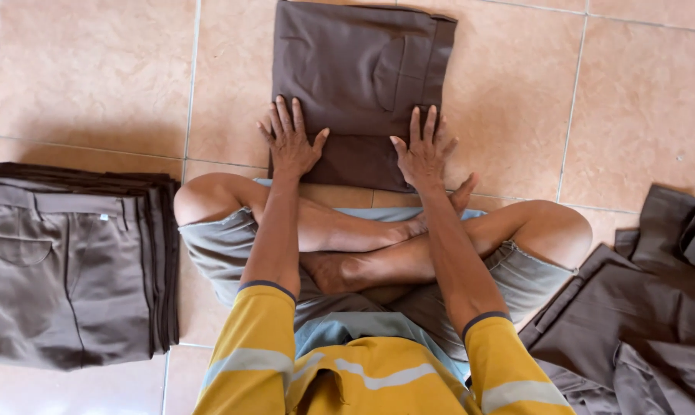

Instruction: Folding and stacking brown trousers while sitting on the floor in a garment processing area.

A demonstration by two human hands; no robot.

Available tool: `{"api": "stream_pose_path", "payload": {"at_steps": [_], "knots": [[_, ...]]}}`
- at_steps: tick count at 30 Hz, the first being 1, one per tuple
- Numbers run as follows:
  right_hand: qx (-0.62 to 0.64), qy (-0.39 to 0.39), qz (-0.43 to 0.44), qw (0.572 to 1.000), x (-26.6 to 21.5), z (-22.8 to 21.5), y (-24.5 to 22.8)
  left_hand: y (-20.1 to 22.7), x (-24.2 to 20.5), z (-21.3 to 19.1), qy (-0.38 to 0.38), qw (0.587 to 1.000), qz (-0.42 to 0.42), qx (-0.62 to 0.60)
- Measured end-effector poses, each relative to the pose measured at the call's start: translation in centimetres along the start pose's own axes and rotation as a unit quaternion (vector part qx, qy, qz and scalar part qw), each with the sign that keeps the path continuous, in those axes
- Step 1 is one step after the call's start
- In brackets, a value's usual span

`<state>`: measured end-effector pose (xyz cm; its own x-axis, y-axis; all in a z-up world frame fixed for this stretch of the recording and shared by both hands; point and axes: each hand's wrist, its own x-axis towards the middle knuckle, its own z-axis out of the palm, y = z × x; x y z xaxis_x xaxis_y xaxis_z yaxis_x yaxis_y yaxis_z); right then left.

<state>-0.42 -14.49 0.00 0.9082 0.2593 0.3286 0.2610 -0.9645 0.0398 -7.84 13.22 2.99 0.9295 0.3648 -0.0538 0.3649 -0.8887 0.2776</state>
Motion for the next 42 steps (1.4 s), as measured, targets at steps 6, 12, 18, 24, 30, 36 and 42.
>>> {"api": "stream_pose_path", "payload": {"at_steps": [6, 12, 18, 24, 30, 36, 42], "knots": [[0.004, 0.012, -0.003, 1.0, 0.4, -3.5, -1.1, 2.9, -1.9, -1.3, 0.07, 0.998, 0.001, -0.001], [0.008, -0.021, -0.1, 0.995, 0.0, -3.7, -2.1, 3.5, -2.0, -0.3, 0.033, 0.996, 0.071, 0.043], [0.033, -0.091, -0.064, 0.993, -0.2, -3.1, -1.1, 3.0, -1.4, 1.3, 0.054, 0.996, 0.05, 0.053], [0.062, -0.124, -0.056, 0.989, -0.2, -3.7, -1.1, 2.7, -1.4, 1.7, 0.056, 0.996, 0.053, 0.046], [0.067, -0.146, -0.053, 0.986, -0.2, -3.9, -1.0, 2.7, -1.4, 1.8, 0.061, 0.995, 0.052, 0.052], [0.076, -0.169, -0.049, 0.981, 0.1, -4.3, -1.1, 2.7, -1.4, 1.6, 0.093, 0.992, 0.057, 0.056], [0.084, -0.14, -0.066, 0.984, 0.4, -4.8, -1.0, 2.6, -1.4, 1.2, 0.048, 0.996, 0.067, 0.023]]}}
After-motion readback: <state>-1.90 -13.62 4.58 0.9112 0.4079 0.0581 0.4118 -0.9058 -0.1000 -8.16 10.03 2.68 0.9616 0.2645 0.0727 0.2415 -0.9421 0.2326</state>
